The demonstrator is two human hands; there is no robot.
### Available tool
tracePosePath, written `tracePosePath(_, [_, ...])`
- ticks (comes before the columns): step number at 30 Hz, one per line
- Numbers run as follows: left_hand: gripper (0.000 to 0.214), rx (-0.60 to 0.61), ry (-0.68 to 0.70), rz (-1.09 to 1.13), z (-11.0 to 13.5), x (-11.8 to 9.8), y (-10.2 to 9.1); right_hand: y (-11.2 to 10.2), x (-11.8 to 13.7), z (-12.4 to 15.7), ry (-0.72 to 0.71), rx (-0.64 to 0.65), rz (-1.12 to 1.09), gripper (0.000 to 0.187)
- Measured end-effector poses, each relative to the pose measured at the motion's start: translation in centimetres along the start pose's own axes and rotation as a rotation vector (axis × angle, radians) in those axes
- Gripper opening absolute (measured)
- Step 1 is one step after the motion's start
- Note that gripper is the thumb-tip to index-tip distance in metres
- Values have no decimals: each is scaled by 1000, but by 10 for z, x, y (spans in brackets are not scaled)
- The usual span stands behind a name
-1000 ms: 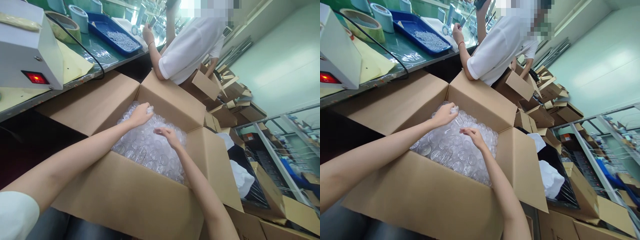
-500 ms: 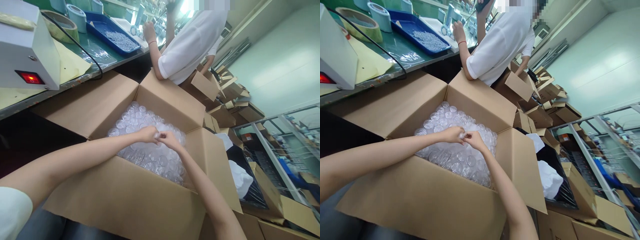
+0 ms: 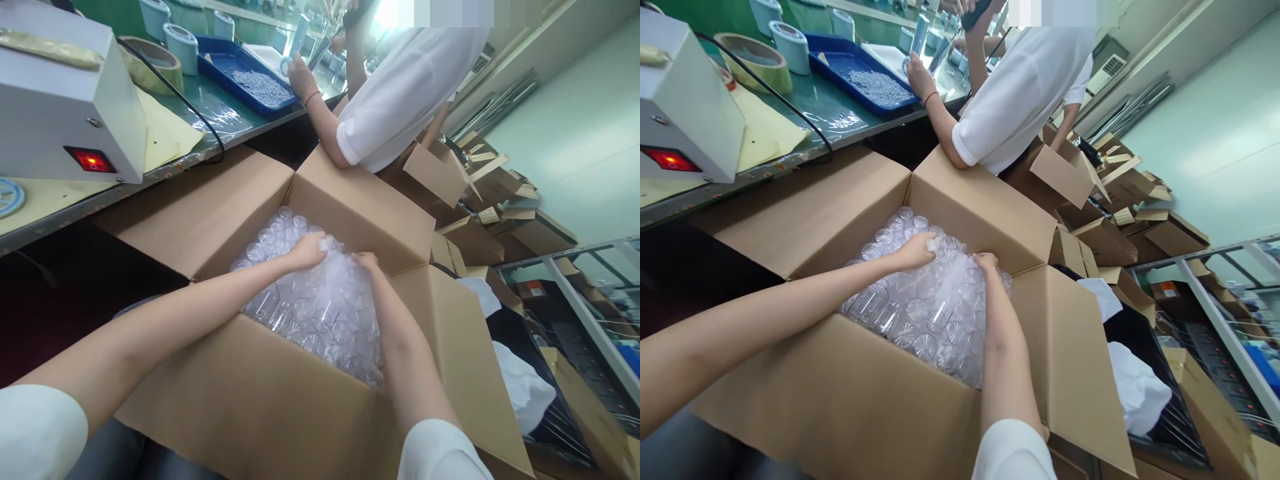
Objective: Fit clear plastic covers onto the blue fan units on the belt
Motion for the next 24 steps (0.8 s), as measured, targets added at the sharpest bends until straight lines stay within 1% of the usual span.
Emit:
tracePosePath(3, [40,-29,20,-12,-4,2,-5,-6,3,1,-26,-1,-125,23])
tracePosePath(5, [55,-9,68,-2,-3,-2,-4,-13,14,5,-69,16,-212,20])
tracePosePath(7, [64,14,116,11,0,-9,-2,-17,29,12,-124,64,-301,20])
tracePosePath(8, [63,28,131,14,1,-13,-1,-19,37,15,-148,91,-344,21])
tracePosePath(9, [54,38,137,14,1,-16,1,-20,44,17,-166,114,-383,24])
tracePosePath(11, [26,31,133,-4,-1,-21,2,-21,51,20,-173,138,-440,28])
tracePosePath(12, [21,10,127,-22,-3,-23,1,-20,50,20,-161,139,-453,30])
tracePosePath(14, [25,-59,112,-73,-8,-23,-4,-16,41,19,-117,134,-435,31])
tracePosePath(16, [22,-113,103,-133,-11,-22,-9,-8,27,21,-65,140,-371,28])
tracePosePath(18, [22,-122,104,-189,-10,-22,-10,2,11,25,-27,155,-296,25])
tracePosePath(19, [26,-100,111,-211,-7,-22,-7,6,5,27,-16,162,-262,24])
tracePosePath(21, [35,2,133,-241,2,-26,7,10,-6,30,-7,165,-211,24])
tracePosePath(22, [35,78,147,-250,9,-29,17,10,-10,31,-9,161,-192,25])
tracePosePath(24, [25,247,167,-266,25,-38,44,5,-14,31,-22,148,-165,24])
Point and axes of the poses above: each hand's wrist, its own z-axis away from the middle knuckle, its own y-axis out of the palm, x = y × z, the point moved 6 cm from there along -z, towards the middle knuckle, and after that the axes turned 11 degrees about -x, right-handed, at the moved point
